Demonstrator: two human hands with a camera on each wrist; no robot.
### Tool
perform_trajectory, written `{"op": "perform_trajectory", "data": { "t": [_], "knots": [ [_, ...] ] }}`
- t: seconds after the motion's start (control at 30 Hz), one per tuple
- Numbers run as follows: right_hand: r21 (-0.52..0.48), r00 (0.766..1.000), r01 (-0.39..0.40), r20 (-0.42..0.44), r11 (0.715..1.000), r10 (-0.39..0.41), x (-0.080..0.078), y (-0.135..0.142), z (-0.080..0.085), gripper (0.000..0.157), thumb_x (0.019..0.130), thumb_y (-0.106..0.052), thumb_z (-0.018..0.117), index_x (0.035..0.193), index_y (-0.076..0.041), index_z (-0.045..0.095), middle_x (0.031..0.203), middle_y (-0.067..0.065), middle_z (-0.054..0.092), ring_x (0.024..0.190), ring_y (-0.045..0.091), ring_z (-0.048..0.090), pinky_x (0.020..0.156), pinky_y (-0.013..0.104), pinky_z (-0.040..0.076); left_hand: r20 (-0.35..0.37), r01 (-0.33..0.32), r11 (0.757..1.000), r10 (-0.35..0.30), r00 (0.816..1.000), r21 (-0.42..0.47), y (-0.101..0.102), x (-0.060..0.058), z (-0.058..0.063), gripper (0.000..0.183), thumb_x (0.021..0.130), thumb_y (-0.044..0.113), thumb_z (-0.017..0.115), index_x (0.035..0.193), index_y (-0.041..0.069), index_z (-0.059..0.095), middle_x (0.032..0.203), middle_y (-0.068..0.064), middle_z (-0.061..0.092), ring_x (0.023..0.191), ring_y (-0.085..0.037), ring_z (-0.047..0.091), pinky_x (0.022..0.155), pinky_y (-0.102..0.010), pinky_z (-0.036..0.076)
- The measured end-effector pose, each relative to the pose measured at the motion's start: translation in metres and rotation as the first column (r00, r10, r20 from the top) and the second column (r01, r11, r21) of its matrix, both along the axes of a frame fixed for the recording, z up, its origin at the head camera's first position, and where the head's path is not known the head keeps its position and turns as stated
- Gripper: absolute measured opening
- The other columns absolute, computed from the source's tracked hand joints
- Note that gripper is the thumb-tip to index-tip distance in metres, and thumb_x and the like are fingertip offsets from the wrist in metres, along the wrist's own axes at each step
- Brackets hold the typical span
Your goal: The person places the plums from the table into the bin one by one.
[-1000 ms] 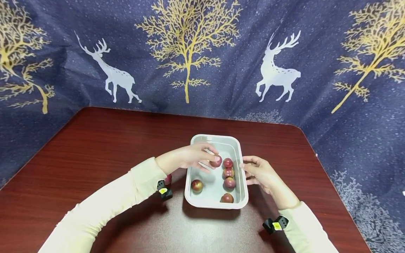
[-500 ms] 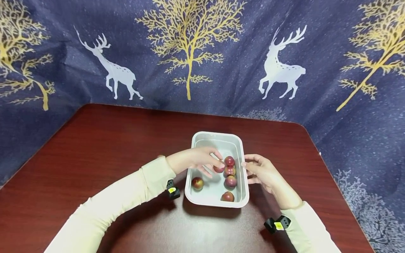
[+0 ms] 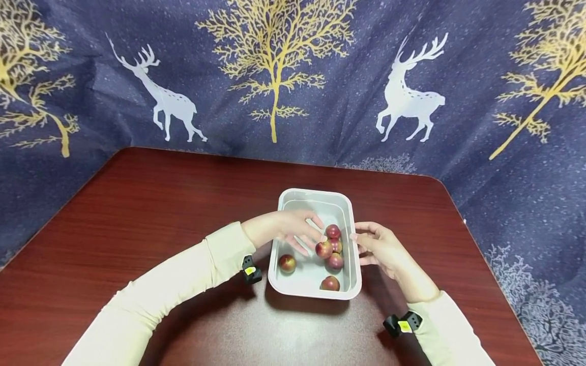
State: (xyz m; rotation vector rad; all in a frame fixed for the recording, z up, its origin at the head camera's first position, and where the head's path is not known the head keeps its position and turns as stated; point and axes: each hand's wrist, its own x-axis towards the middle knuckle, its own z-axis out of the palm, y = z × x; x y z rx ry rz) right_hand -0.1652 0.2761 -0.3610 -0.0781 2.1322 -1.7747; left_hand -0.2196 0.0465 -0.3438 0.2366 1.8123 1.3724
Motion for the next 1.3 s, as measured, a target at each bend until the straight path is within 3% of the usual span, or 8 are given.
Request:
{"op": "perform_trajectory", "data": {
  "t": [0.27,0.4,0.83,1.0,1.1,1.3],
  "knots": [
    [-0.016,1.0,-0.006,-0.007,1.0,0.006,0.0,0.001,0.0,0.046,0.097,-0.01,0.05,0.132,0.014,0.031,0.087,-0.005,0.064,0.072,0.009,0.064,0.066,0.033,0.059,0.031,-0.034,0.999,0.034,0.999,0.016,-0.003,-0.001,0.009,0.039,0.088,0.006,0.064,0.122,-0.002,0.045,0.123,-0.02,0.06,0.114,-0.04,0.057,0.077,-0.039,0.058],
    [-0.023,1.0,0.005,0.006,1.0,-0.005,-0.001,0.001,-0.001,0.043,0.097,-0.01,0.051,0.131,0.011,0.033,0.088,-0.004,0.064,0.073,0.009,0.065,0.066,0.033,0.059,0.019,-0.021,1.0,0.021,1.0,0.022,-0.005,-0.001,0.011,0.042,0.088,0.006,0.063,0.125,-0.002,0.045,0.121,-0.019,0.058,0.118,-0.041,0.055,0.084,-0.044,0.055],
    [-0.007,1.0,-0.01,0.004,1.0,0.01,0.0,0.002,0.0,0.047,0.098,-0.012,0.05,0.133,0.012,0.03,0.089,-0.005,0.065,0.075,0.009,0.066,0.068,0.033,0.059,-0.138,0.033,0.999,-0.036,0.99,-0.02,-0.015,0.0,0.022,0.041,0.089,0.004,0.062,0.126,-0.003,0.047,0.111,-0.018,0.059,0.116,-0.041,0.055,0.087,-0.048,0.054],
    [-0.014,1.0,-0.02,0.007,1.0,0.02,0.0,0.002,-0.001,0.048,0.098,-0.012,0.05,0.133,0.013,0.029,0.091,-0.006,0.065,0.076,0.01,0.066,0.068,0.032,0.058,-0.216,0.057,0.996,-0.069,0.974,-0.063,-0.024,0.002,0.029,0.04,0.089,0.003,0.062,0.125,-0.002,0.047,0.108,-0.017,0.061,0.116,-0.038,0.055,0.08,-0.04,0.057],
    [-0.02,1.0,-0.023,0.006,1.0,0.023,0.0,0.003,-0.002,0.046,0.098,-0.011,0.048,0.133,0.013,0.029,0.09,-0.006,0.065,0.075,0.009,0.066,0.067,0.032,0.058,-0.273,0.047,0.995,-0.07,0.959,-0.091,-0.029,0.0,0.032,0.039,0.087,0.002,0.064,0.123,0.0,0.049,0.108,-0.016,0.061,0.109,-0.033,0.059,0.075,-0.035,0.058],
    [-0.021,1.0,-0.02,0.001,1.0,0.02,0.002,0.004,-0.001,0.045,0.099,-0.011,0.048,0.132,0.013,0.03,0.089,-0.006,0.065,0.075,0.009,0.065,0.067,0.031,0.058,-0.329,-0.007,0.996,-0.025,0.944,-0.094,-0.038,-0.001,0.035,0.037,0.085,0.0,0.067,0.119,0.002,0.052,0.113,-0.016,0.058,0.099,-0.025,0.063,0.077,-0.038,0.058]
  ]
}}
